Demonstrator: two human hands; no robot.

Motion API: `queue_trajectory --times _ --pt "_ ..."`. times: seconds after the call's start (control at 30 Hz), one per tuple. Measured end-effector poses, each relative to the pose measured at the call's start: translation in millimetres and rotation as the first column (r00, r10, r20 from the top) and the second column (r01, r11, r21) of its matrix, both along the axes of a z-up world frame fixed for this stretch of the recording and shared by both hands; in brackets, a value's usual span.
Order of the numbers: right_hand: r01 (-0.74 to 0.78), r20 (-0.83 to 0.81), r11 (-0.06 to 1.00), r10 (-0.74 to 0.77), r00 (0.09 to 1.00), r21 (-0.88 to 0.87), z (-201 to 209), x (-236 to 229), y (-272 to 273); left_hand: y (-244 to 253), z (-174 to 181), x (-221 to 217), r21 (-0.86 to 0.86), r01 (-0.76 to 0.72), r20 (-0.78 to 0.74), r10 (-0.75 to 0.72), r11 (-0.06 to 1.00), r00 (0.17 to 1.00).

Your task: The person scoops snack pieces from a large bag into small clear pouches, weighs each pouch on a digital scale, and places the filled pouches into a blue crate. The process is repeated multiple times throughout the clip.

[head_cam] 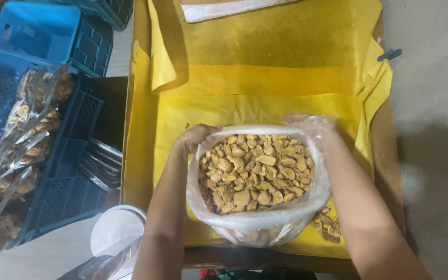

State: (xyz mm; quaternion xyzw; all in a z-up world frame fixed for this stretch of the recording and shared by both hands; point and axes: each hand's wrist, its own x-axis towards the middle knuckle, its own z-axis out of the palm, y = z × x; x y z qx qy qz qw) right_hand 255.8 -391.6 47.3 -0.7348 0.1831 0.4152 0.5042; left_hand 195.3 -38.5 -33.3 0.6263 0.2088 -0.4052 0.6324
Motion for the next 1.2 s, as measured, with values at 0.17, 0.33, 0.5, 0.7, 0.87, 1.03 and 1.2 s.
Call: queue_trajectory --times 0.17,0.33,0.5,0.7,0.87,1.03,1.2 --pt "0.19 0.254 0.928 -0.11 0.961 -0.319 54 -43 -9 0 -26 13 0.885 -0.046 0.275 -0.441 0.463 0.854" --pt "0.001 0.494 0.727 0.465 0.735 -0.686 111 -134 -48 -11 59 -128 0.795 -0.506 0.6 -0.312 0.335 0.737" --pt "-0.022 0.126 0.96 0.059 0.99 -0.279 94 -190 -46 -59 89 -247 0.866 -0.24 0.3 -0.071 0.438 0.951" --pt "0.578 -0.154 0.683 -0.578 0.802 0.447 23 -217 -80 -58 16 -293 0.097 -0.721 0.15 0.706 0.687 0.692" --pt "0.491 0.019 0.814 -0.522 0.853 0.311 -7 -263 -86 -63 -54 -312 -0.559 -0.808 -0.324 0.848 0.187 0.42" --pt "0.598 0.252 0.726 -0.683 0.686 0.339 26 -280 -55 -80 -50 -305 -0.87 -0.482 -0.13 0.895 0.103 0.426" --pt "0.408 0.401 0.913 -0.369 0.838 -0.013 42 -294 -57 -102 -17 -308 0.347 -0.822 0.692 0.468 0.452 0.55"
